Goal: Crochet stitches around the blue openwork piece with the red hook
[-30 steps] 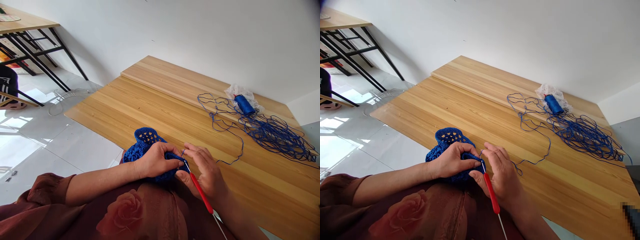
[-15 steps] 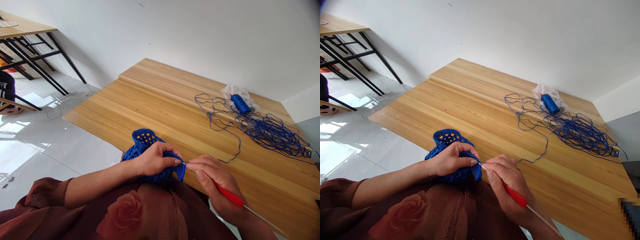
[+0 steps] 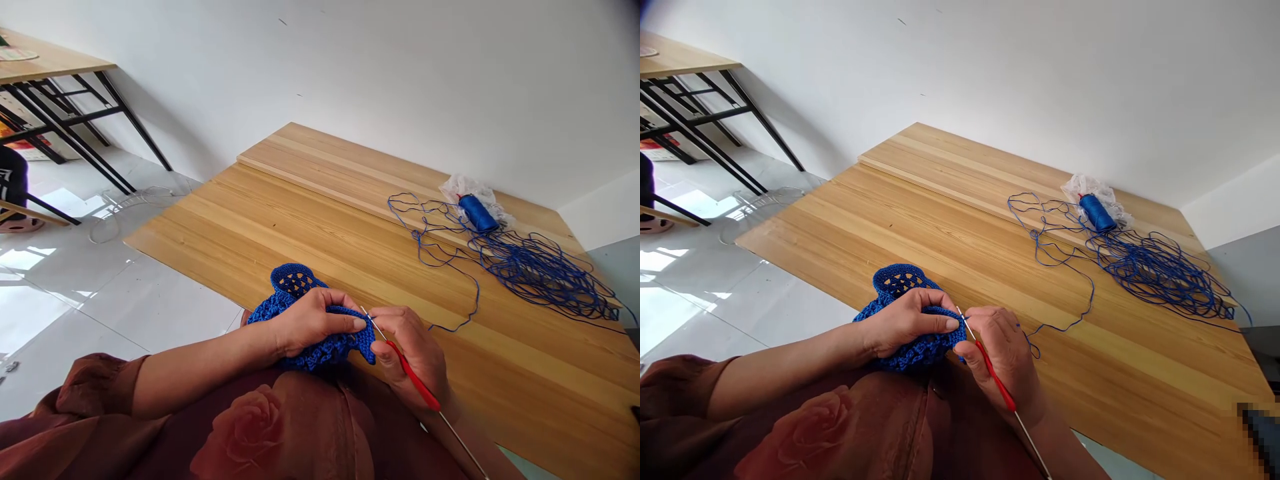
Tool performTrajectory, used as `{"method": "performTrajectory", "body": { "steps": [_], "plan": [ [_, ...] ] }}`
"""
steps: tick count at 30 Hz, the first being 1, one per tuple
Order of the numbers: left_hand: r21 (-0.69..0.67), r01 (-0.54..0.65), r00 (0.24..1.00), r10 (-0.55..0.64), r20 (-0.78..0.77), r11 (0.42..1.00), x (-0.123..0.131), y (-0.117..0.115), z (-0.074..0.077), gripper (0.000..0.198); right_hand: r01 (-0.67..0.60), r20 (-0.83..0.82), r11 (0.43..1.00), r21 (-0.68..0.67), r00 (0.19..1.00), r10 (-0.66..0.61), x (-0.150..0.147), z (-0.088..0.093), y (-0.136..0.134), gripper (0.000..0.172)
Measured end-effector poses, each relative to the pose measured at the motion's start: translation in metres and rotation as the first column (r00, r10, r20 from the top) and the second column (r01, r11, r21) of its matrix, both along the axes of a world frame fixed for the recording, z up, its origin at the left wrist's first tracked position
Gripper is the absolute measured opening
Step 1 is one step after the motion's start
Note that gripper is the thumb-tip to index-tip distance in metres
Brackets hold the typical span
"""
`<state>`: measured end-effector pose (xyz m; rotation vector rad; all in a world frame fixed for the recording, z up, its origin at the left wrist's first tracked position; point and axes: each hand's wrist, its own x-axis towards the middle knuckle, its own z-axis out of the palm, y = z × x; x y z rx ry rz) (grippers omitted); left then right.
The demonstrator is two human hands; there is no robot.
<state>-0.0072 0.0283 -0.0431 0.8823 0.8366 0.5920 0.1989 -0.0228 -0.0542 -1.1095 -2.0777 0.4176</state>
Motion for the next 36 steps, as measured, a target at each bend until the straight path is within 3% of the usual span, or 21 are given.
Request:
{"method": "performTrajectory", "body": {
  "steps": [6, 12, 15, 18, 20, 22, 25, 28, 32, 36],
  "plan": [
    [0.400, 0.031, 0.979, 0.053, -0.199, 0.916, 0.001, 0.001, 0.004, 0.017, 0.108, 0.095, 0.990, 0.096, 0.989, -0.117, -0.004, -0.003, 0.002, 0.031],
    [0.404, 0.077, 0.969, 0.027, -0.245, 0.911, -0.001, 0.000, 0.002, 0.020, 0.079, 0.232, 0.971, 0.224, 0.964, -0.132, -0.002, 0.005, 0.004, 0.031],
    [0.492, 0.076, 0.968, 0.054, -0.245, 0.867, 0.000, -0.003, 0.002, 0.017, 0.071, 0.256, 0.983, 0.167, 0.960, -0.113, -0.004, 0.013, 0.007, 0.039],
    [0.527, 0.112, 0.971, 0.020, -0.238, 0.842, 0.001, -0.007, 0.001, 0.014, 0.027, 0.201, 1.000, -0.007, 0.979, -0.025, -0.012, 0.015, 0.011, 0.059],
    [0.525, 0.107, 0.974, 0.017, -0.226, 0.845, 0.001, -0.009, 0.001, 0.014, 0.004, 0.180, 0.995, -0.103, 0.984, 0.015, -0.015, 0.014, 0.013, 0.053],
    [0.506, 0.081, 0.976, 0.036, -0.216, 0.859, -0.001, -0.009, 0.000, 0.016, 0.070, 0.206, 0.995, -0.077, 0.977, -0.053, -0.015, 0.014, 0.013, 0.045],
    [0.469, 0.074, 0.972, 0.042, -0.232, 0.880, -0.006, -0.007, 0.001, 0.023, 0.201, 0.278, 0.969, 0.141, 0.932, -0.233, -0.009, 0.019, 0.008, 0.032],
    [0.406, 0.084, 0.968, 0.023, -0.252, 0.910, -0.010, -0.003, 0.001, 0.028, 0.168, 0.336, 0.941, 0.294, 0.904, -0.266, -0.001, 0.029, 0.001, 0.017],
    [0.265, 0.100, 0.976, -0.043, -0.211, 0.959, -0.011, 0.001, 0.003, 0.029, 0.057, 0.346, 0.948, 0.315, 0.923, -0.171, 0.007, 0.036, -0.002, 0.004],
    [0.179, 0.125, 0.983, -0.098, -0.155, 0.976, -0.009, 0.002, 0.004, 0.029, -0.031, 0.293, 0.978, 0.208, 0.956, -0.032, 0.012, 0.036, -0.002, 0.019]
  ]
}}
